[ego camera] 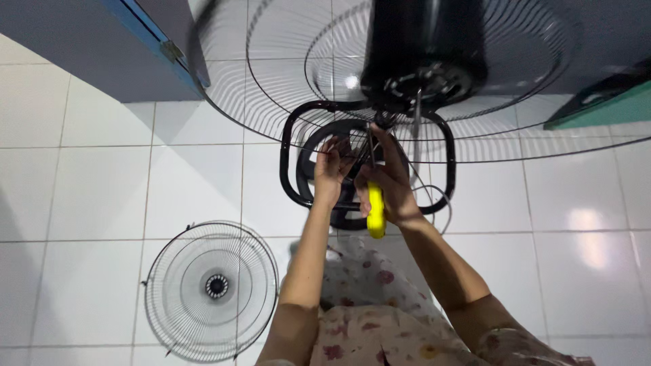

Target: The person uses a yellow screwdriver to tighten screws on the central hub of a black standing fan. They repeatedly adjust the fan's position and re-engage the tool with the hub throughout the clip.

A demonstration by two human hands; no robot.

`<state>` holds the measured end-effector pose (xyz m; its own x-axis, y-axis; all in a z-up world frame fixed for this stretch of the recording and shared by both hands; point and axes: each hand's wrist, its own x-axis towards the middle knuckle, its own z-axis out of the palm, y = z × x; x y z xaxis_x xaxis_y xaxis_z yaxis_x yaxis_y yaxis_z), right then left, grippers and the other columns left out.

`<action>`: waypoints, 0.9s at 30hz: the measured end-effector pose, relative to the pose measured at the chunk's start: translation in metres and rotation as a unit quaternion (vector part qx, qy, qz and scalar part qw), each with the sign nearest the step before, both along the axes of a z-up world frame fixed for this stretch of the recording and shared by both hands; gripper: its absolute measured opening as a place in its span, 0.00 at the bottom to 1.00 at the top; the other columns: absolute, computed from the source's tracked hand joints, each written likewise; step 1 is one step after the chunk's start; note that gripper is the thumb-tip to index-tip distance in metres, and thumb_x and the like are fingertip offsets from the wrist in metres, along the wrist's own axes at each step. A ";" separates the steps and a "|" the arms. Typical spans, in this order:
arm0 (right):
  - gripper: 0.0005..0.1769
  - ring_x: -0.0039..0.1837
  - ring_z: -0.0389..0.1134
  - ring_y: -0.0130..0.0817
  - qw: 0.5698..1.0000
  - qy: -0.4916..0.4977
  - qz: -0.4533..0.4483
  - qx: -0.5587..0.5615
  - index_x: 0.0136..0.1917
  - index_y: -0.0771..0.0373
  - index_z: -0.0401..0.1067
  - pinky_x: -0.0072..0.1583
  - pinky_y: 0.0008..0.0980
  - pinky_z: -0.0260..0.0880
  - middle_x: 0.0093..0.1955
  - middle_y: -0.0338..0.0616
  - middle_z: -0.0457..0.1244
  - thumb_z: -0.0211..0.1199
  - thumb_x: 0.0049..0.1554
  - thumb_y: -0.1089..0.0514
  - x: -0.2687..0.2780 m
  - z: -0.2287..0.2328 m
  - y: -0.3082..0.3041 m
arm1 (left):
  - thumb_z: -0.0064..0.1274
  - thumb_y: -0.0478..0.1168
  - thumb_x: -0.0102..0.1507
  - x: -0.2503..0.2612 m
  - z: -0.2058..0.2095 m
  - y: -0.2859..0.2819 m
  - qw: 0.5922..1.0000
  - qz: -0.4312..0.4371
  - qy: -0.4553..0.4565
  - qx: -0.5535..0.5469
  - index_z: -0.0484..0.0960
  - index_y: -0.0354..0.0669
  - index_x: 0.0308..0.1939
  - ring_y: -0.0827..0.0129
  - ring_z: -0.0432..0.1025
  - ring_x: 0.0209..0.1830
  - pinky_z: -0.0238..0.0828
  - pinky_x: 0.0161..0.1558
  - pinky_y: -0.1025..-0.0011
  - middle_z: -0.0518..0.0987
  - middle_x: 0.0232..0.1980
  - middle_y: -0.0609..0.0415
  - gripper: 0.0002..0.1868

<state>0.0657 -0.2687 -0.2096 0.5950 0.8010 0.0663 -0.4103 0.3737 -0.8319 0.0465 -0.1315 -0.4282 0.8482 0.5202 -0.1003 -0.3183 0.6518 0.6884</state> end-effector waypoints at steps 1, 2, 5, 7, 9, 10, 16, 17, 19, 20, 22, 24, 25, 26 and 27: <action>0.42 0.26 0.63 0.35 0.999 -0.017 -0.008 -0.026 0.86 0.48 0.37 0.30 0.35 0.69 0.29 0.49 0.62 0.50 0.65 0.65 0.002 -0.003 0.001 | 0.41 0.43 0.75 0.003 0.003 0.003 1.000 -0.002 0.000 0.001 0.62 0.44 0.73 0.57 0.74 0.61 0.74 0.61 0.60 0.73 0.70 0.46 0.22; 0.42 0.25 0.62 0.34 0.998 -0.033 -0.017 -0.051 0.86 0.49 0.38 0.29 0.35 0.69 0.29 0.48 0.61 0.49 0.65 0.65 0.002 -0.006 0.001 | 0.41 0.43 0.74 0.005 0.006 0.008 1.000 -0.003 0.000 0.002 0.63 0.43 0.72 0.56 0.75 0.61 0.76 0.61 0.59 0.74 0.69 0.46 0.22; 0.42 0.25 0.62 0.33 0.995 -0.056 -0.037 -0.073 0.86 0.48 0.38 0.29 0.33 0.68 0.28 0.47 0.61 0.50 0.64 0.65 0.006 -0.019 0.002 | 0.42 0.41 0.74 0.008 0.016 0.018 0.999 -0.012 0.014 0.045 0.62 0.41 0.73 0.55 0.78 0.58 0.76 0.59 0.60 0.74 0.70 0.45 0.23; 0.44 0.25 0.62 0.33 0.993 -0.067 -0.047 -0.080 0.86 0.48 0.38 0.29 0.33 0.68 0.28 0.46 0.61 0.51 0.63 0.65 0.009 -0.033 0.005 | 0.43 0.39 0.74 0.010 0.014 0.023 0.997 -0.025 -0.014 0.071 0.62 0.40 0.74 0.56 0.78 0.58 0.76 0.59 0.61 0.73 0.71 0.44 0.24; 0.45 0.24 0.61 0.32 0.991 -0.083 -0.057 -0.093 0.85 0.48 0.39 0.27 0.33 0.67 0.28 0.46 0.61 0.53 0.62 0.64 0.014 -0.045 0.007 | 0.44 0.36 0.73 0.014 0.009 0.028 0.992 -0.045 -0.085 0.084 0.60 0.39 0.74 0.56 0.78 0.60 0.76 0.61 0.62 0.72 0.71 0.42 0.25; 0.45 0.25 0.62 0.32 0.991 -0.082 -0.051 -0.094 0.86 0.47 0.38 0.27 0.33 0.67 0.29 0.46 0.61 0.53 0.62 0.63 0.014 -0.051 0.005 | 0.44 0.36 0.73 0.015 0.006 0.027 0.991 -0.044 -0.091 0.087 0.61 0.38 0.75 0.56 0.77 0.59 0.76 0.61 0.61 0.72 0.72 0.41 0.25; 0.44 0.27 0.64 0.31 0.995 -0.090 -0.012 -0.051 0.87 0.46 0.36 0.29 0.33 0.68 0.32 0.47 0.63 0.51 0.64 0.64 0.018 -0.066 0.003 | 0.44 0.35 0.73 0.018 0.003 0.030 0.988 -0.028 -0.096 0.120 0.62 0.36 0.75 0.58 0.77 0.60 0.76 0.61 0.63 0.72 0.71 0.42 0.26; 0.44 0.27 0.64 0.32 0.994 -0.099 -0.011 -0.040 0.87 0.46 0.36 0.28 0.33 0.67 0.32 0.47 0.63 0.51 0.65 0.64 0.020 -0.066 0.004 | 0.43 0.36 0.74 0.019 0.004 0.031 0.988 -0.021 -0.091 0.122 0.62 0.36 0.75 0.58 0.77 0.60 0.77 0.60 0.63 0.73 0.71 0.42 0.25; 0.43 0.26 0.63 0.32 0.993 -0.115 -0.009 -0.020 0.87 0.46 0.36 0.28 0.33 0.67 0.32 0.47 0.63 0.50 0.66 0.64 0.022 -0.061 0.006 | 0.43 0.37 0.74 0.021 0.005 0.031 0.987 -0.010 -0.097 0.126 0.62 0.36 0.75 0.58 0.77 0.59 0.77 0.60 0.63 0.73 0.71 0.42 0.25; 0.42 0.26 0.63 0.31 0.992 -0.123 -0.008 -0.011 0.86 0.46 0.35 0.27 0.32 0.67 0.32 0.47 0.63 0.50 0.67 0.64 0.024 -0.056 0.005 | 0.43 0.37 0.74 0.021 0.006 0.030 0.986 -0.006 -0.109 0.127 0.62 0.36 0.75 0.58 0.77 0.59 0.78 0.60 0.63 0.73 0.71 0.42 0.25; 0.41 0.26 0.62 0.30 0.990 -0.144 -0.012 0.002 0.87 0.46 0.35 0.27 0.32 0.67 0.32 0.46 0.63 0.49 0.68 0.64 0.025 -0.044 0.004 | 0.44 0.38 0.74 0.019 0.010 0.028 0.983 0.001 -0.117 0.139 0.62 0.36 0.75 0.59 0.77 0.59 0.78 0.60 0.63 0.73 0.71 0.43 0.25; 0.41 0.27 0.62 0.30 0.985 -0.170 -0.020 0.008 0.88 0.45 0.34 0.28 0.32 0.67 0.33 0.46 0.63 0.50 0.70 0.64 0.029 -0.033 0.005 | 0.44 0.38 0.75 0.018 0.014 0.030 0.981 0.005 -0.110 0.158 0.62 0.37 0.76 0.60 0.77 0.59 0.79 0.59 0.64 0.73 0.71 0.43 0.25; 0.41 0.27 0.62 0.30 0.984 -0.175 -0.024 0.015 0.88 0.46 0.35 0.29 0.32 0.67 0.33 0.47 0.63 0.49 0.70 0.64 0.032 -0.027 0.007 | 0.44 0.39 0.74 0.017 0.016 0.030 0.982 0.005 -0.103 0.156 0.63 0.38 0.76 0.59 0.77 0.59 0.79 0.58 0.65 0.73 0.72 0.43 0.25; 0.41 0.28 0.62 0.31 0.983 -0.179 -0.028 0.021 0.88 0.46 0.35 0.29 0.32 0.67 0.34 0.47 0.63 0.49 0.71 0.64 0.035 -0.021 0.009 | 0.45 0.39 0.74 0.016 0.019 0.031 0.983 0.005 -0.096 0.154 0.63 0.38 0.76 0.59 0.78 0.59 0.79 0.57 0.65 0.73 0.72 0.43 0.25; 0.40 0.28 0.62 0.31 0.982 -0.185 -0.031 0.030 0.88 0.46 0.36 0.30 0.32 0.67 0.34 0.47 0.63 0.49 0.71 0.64 0.038 -0.017 0.012 | 0.45 0.39 0.74 0.016 0.022 0.032 0.984 0.006 -0.090 0.153 0.63 0.38 0.75 0.59 0.78 0.59 0.79 0.56 0.66 0.73 0.72 0.43 0.25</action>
